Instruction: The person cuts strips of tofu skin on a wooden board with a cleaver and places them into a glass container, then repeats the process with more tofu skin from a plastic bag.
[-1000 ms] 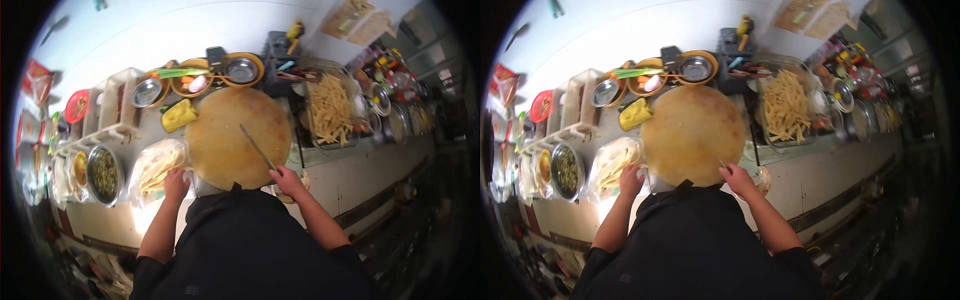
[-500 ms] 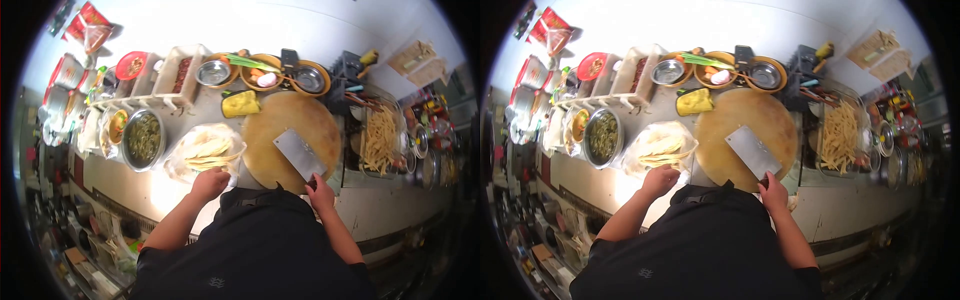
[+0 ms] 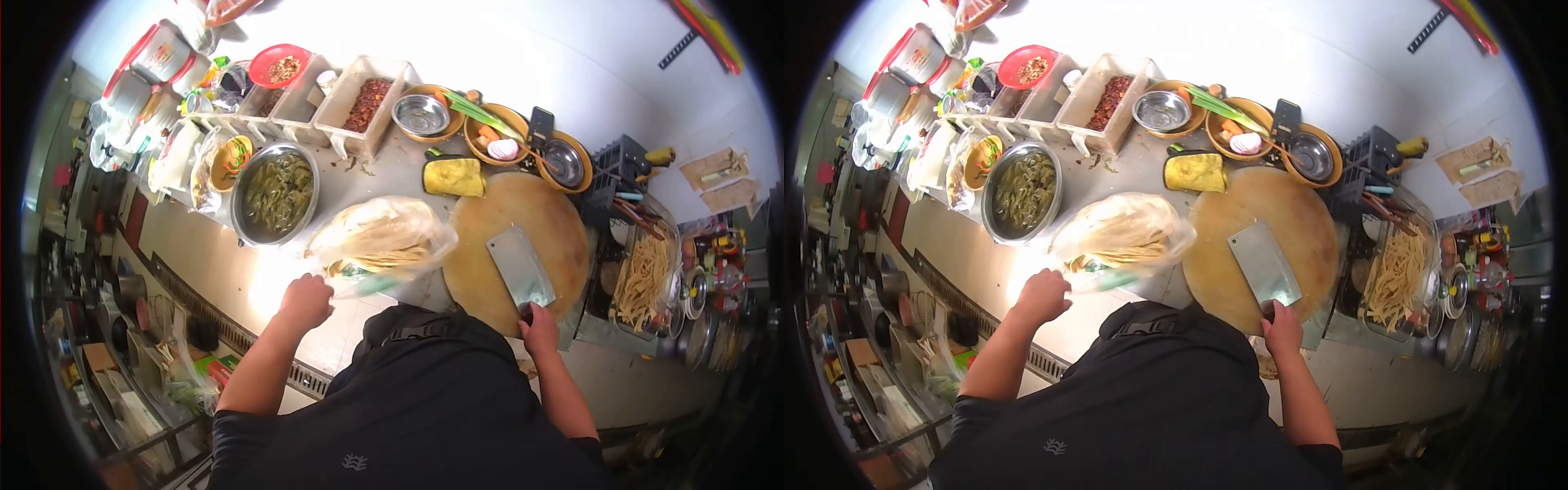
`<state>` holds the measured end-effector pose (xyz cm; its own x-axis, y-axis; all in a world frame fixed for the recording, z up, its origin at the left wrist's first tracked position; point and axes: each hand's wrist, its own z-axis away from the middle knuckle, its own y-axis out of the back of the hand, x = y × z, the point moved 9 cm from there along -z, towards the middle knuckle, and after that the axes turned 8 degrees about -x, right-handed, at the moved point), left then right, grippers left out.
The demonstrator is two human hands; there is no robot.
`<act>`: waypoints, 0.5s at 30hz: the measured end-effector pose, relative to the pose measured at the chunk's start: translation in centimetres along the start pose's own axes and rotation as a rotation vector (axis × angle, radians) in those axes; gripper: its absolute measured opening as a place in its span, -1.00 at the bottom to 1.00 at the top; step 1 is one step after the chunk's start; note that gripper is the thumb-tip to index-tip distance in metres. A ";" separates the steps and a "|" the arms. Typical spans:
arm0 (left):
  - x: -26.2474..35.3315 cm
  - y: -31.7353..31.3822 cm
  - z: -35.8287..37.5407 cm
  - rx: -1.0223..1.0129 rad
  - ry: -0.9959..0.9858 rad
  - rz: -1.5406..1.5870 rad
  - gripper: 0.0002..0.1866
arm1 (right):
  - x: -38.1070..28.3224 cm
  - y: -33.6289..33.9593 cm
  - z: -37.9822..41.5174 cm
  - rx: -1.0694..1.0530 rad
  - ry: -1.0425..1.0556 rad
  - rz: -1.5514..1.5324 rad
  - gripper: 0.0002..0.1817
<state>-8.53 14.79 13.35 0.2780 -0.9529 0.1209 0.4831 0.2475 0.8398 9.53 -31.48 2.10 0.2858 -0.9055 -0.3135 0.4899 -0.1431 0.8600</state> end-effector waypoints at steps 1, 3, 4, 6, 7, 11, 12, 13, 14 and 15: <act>-1.0 -1.7 0.1 -0.167 0.033 -0.167 -0.82 | -0.6 0.5 -0.1 0.026 -0.023 0.009 -0.42; -2.5 -2.3 0.8 -0.168 0.084 -0.164 -0.83 | -2.3 1.3 -0.6 0.052 -0.037 0.020 -0.44; -2.6 -1.2 1.4 -0.075 0.070 -0.097 -0.82 | -4.5 2.2 -0.8 0.093 0.031 0.017 -0.45; -2.9 0.1 2.3 0.017 0.055 -0.028 -0.81 | -8.1 2.5 -2.1 0.131 0.097 0.017 -0.47; -2.6 1.7 2.8 0.172 0.006 0.007 -0.81 | -9.9 1.7 -3.3 0.063 0.155 -0.158 -0.42; -3.3 4.1 3.8 0.339 -0.033 0.288 -0.86 | -16.7 -1.4 -8.9 -0.205 0.062 -0.744 -0.32; -3.5 4.0 3.7 0.343 -0.030 0.291 -0.86 | -18.3 -2.0 -9.9 -0.220 0.002 -0.947 -0.31; -3.6 4.1 3.7 0.375 -0.116 0.493 -0.82 | -19.9 -1.8 -10.9 -0.221 0.006 -0.944 -0.31; -3.7 4.2 3.6 0.406 -0.203 0.695 -0.74 | -21.2 -2.2 -11.8 -0.263 -0.046 -1.094 -0.38; -3.8 4.1 3.5 0.410 -0.200 0.696 -0.74 | -22.2 -2.6 -12.4 -0.305 -0.101 -1.244 -0.45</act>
<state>-10.54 18.81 18.20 0.2297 -0.6282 0.7433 -0.0966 0.7453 0.6597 12.14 -6.06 1.77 -0.5541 -0.2573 -0.7917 0.5525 -0.8250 -0.1186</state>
